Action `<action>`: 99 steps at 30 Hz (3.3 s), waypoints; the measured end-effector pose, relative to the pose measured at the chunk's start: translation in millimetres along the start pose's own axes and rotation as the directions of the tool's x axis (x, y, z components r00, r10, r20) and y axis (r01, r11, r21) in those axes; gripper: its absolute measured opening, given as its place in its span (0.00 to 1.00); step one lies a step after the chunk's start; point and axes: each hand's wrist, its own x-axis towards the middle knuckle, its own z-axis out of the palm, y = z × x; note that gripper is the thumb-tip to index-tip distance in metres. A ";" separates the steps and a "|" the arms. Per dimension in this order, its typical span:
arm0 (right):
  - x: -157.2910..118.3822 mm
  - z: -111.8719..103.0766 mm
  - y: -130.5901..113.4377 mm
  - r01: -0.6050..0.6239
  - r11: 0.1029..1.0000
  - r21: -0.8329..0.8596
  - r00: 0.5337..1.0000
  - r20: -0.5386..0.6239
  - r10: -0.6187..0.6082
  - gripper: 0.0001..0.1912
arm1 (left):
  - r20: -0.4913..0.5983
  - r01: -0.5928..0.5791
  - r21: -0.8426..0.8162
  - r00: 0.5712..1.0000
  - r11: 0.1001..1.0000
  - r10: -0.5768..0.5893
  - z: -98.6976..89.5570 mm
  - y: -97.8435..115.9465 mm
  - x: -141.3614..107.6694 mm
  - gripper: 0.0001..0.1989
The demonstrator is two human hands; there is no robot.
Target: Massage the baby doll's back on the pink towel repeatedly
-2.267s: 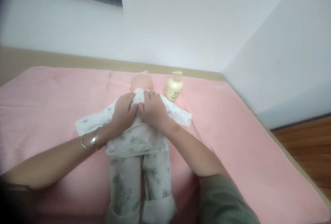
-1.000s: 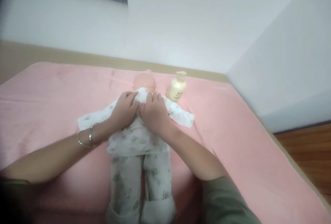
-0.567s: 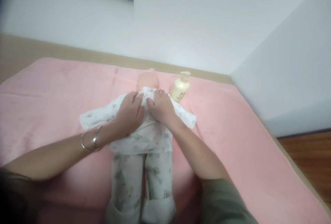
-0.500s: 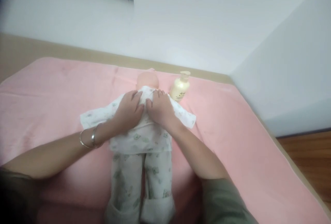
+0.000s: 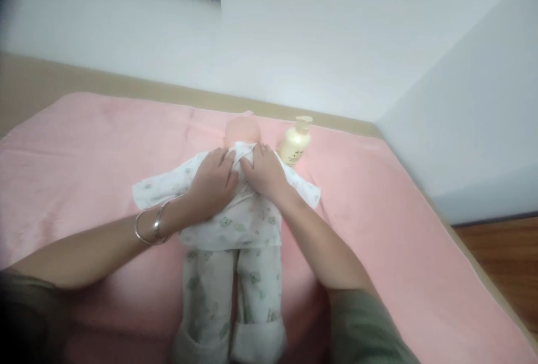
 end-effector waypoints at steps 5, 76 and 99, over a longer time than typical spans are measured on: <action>-31.3 7.5 -25.3 0.062 0.987 -0.146 0.992 -0.097 -0.076 0.30 | 0.079 0.108 -0.118 0.992 0.987 -0.099 -1.3 -19.0 22.2 0.20; -31.8 -7.9 -22.1 0.257 0.960 0.112 0.898 -0.395 -0.195 0.27 | -0.048 0.154 -0.255 0.984 0.954 -0.172 9.5 -15.1 4.1 0.24; -43.1 -29.2 -28.8 0.292 0.947 -0.136 0.951 0.148 -0.272 0.28 | -0.032 0.223 -0.341 0.968 0.913 -0.248 4.5 -13.2 12.2 0.21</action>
